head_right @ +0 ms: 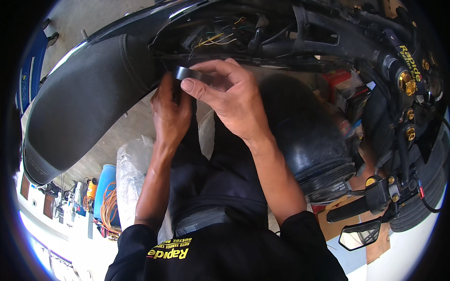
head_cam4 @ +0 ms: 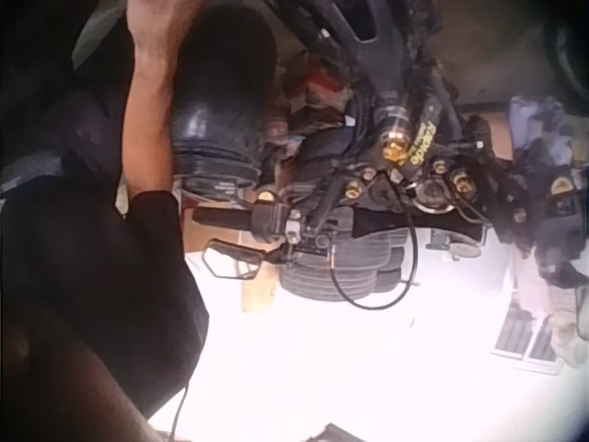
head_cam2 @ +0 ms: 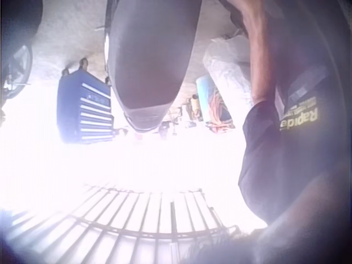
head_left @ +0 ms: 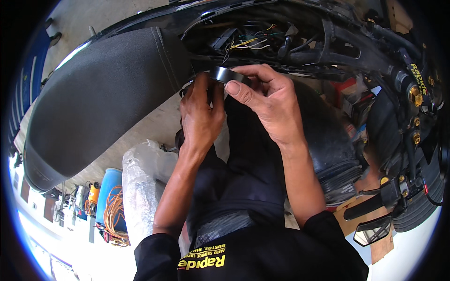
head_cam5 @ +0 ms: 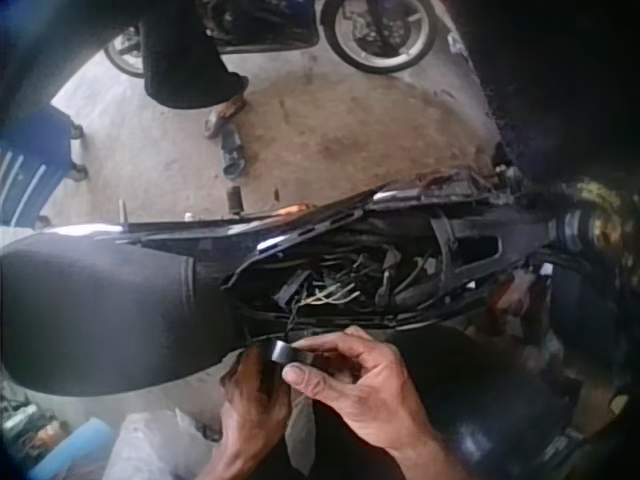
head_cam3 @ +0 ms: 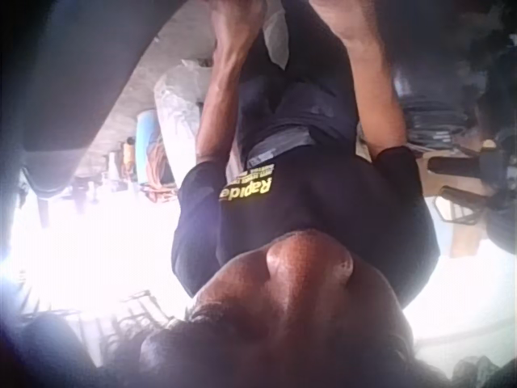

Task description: The person removes the motorcycle seat, then strips and twists exposed wires under the seat area. They wrap the connections with electrical tape, reposition the seat, and continue taping additional wire bundles.

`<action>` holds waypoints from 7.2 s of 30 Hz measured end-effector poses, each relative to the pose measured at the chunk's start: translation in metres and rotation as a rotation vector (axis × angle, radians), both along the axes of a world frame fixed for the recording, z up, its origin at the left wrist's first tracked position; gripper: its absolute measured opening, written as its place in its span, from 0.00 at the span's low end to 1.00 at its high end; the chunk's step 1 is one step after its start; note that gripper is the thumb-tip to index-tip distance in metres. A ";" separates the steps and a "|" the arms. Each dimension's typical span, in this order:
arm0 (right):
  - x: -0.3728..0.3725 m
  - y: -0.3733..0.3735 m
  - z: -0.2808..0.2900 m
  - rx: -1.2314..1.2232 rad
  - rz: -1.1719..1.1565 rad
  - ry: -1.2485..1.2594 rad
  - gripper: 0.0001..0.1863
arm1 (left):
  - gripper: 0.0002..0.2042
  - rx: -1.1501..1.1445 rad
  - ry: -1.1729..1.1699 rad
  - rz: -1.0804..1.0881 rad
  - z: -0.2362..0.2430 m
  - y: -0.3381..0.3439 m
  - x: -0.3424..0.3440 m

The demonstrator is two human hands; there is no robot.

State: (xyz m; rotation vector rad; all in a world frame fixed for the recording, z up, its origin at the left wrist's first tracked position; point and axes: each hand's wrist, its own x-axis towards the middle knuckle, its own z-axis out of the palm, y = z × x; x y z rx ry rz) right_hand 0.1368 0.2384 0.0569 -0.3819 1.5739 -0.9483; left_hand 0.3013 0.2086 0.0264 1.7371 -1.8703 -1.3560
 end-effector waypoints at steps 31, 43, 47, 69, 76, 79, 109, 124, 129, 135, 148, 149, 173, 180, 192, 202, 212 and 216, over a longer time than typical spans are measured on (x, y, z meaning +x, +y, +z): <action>0.042 0.015 -0.038 -0.124 -0.165 0.391 0.10 | 0.08 0.379 0.168 0.291 0.018 -0.010 0.002; 0.001 0.026 -0.043 -0.008 0.172 0.071 0.19 | 0.10 0.373 0.141 0.284 0.015 -0.011 -0.006; -0.007 0.016 -0.030 0.008 0.261 0.292 0.20 | 0.09 0.290 0.086 0.143 0.011 -0.008 -0.005; 0.034 -0.025 0.014 0.006 -0.192 -0.346 0.20 | 0.12 0.694 0.502 0.524 0.004 0.002 -0.009; 0.022 0.001 -0.010 -0.066 -0.112 -0.228 0.16 | 0.13 0.583 0.370 0.515 0.014 0.010 -0.011; 0.016 0.018 -0.034 -0.041 -0.168 -0.131 0.15 | 0.15 0.508 0.189 0.436 0.017 0.009 -0.015; 0.039 0.026 -0.053 -0.144 -0.252 -0.174 0.23 | 0.14 0.688 0.366 0.360 0.018 -0.010 -0.008; 0.009 0.001 -0.004 0.153 -0.026 0.147 0.21 | 0.11 0.296 0.068 0.170 0.003 -0.009 -0.002; 0.040 -0.024 0.014 -0.139 0.117 0.331 0.21 | 0.14 0.161 0.064 -0.087 -0.001 0.013 0.008; 0.038 0.012 -0.032 -0.080 -0.182 0.346 0.13 | 0.09 0.430 0.129 0.078 0.025 -0.009 -0.010; 0.007 0.016 -0.047 0.039 -0.020 -0.004 0.20 | 0.11 0.661 0.314 0.384 0.009 -0.019 -0.006; 0.002 0.013 -0.037 0.028 0.113 0.245 0.22 | 0.09 0.567 0.242 0.361 0.006 -0.013 -0.009; 0.038 0.022 -0.068 -0.135 -0.461 -0.908 0.13 | 0.15 1.413 1.117 0.711 0.013 -0.038 0.005; 0.004 0.011 -0.028 0.132 0.249 0.475 0.24 | 0.12 0.696 0.401 0.447 0.009 -0.014 0.000; 0.047 -0.026 0.024 -0.248 0.181 0.539 0.14 | 0.13 0.373 0.089 0.147 0.010 0.019 0.000; 0.036 0.022 -0.061 -0.108 -0.327 -0.384 0.24 | 0.13 1.080 0.798 0.591 0.015 -0.027 -0.002; 0.024 0.031 -0.081 -0.185 -0.207 -0.492 0.20 | 0.14 1.158 0.762 0.514 0.018 -0.034 0.001; 0.022 0.021 -0.058 -0.048 -0.147 -0.222 0.18 | 0.14 0.710 0.380 0.285 0.009 -0.020 0.005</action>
